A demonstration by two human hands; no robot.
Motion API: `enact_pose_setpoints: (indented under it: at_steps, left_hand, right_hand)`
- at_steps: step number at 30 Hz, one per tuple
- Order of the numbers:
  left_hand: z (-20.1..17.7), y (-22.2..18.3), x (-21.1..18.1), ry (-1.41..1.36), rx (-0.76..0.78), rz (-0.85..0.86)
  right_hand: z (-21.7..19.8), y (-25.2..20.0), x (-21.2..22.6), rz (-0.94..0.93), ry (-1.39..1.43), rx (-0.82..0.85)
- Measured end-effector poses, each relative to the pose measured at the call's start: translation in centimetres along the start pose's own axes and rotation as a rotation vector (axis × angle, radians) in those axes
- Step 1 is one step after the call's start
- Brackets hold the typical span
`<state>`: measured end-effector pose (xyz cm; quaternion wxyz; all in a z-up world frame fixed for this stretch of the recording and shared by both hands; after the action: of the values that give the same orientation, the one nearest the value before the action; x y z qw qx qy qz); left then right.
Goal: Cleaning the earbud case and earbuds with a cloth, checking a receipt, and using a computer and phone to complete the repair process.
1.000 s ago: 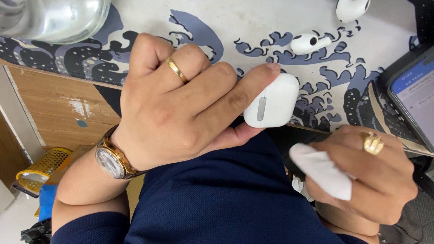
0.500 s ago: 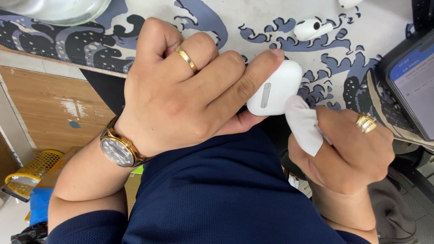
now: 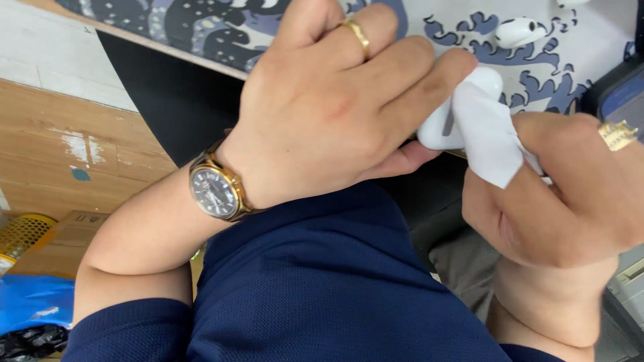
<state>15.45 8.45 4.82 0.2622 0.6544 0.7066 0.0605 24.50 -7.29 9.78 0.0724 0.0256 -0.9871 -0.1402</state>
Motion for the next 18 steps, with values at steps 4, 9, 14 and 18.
enact_pose_setpoints:
  at_steps: [4, 9, 14, 18]
  left_hand:
    - [0.2, -0.4, 0.2, -0.025, -0.063, -0.023]
    - [0.0, -0.8, 0.6, -0.011, -0.143, -0.053]
    - [-0.2, -1.0, 0.5, 0.024, -0.137, -0.039]
    - [-1.0, -1.1, 0.3, 0.064, -0.052, -0.02]
  right_hand:
    - [0.0, 0.2, 0.7, -0.129, -0.091, 0.144]
    - [0.6, 0.0, 1.5, -0.208, -0.044, 0.164]
    - [0.1, -1.7, 2.1, 0.034, 0.224, 0.08]
    - [0.0, -11.0, 0.3, 0.161, 0.321, -0.312]
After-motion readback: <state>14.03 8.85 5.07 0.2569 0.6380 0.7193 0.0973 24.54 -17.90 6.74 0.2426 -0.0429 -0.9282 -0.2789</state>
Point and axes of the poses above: each hand's wrist, its own y-axis towards the middle knuckle, its own z-axis out of the palm, x = y × z, the point moved 5 cm from there along y, towards the middle knuckle, and after that the axes turned 5 degrees about -z, right-handed, at the moved point
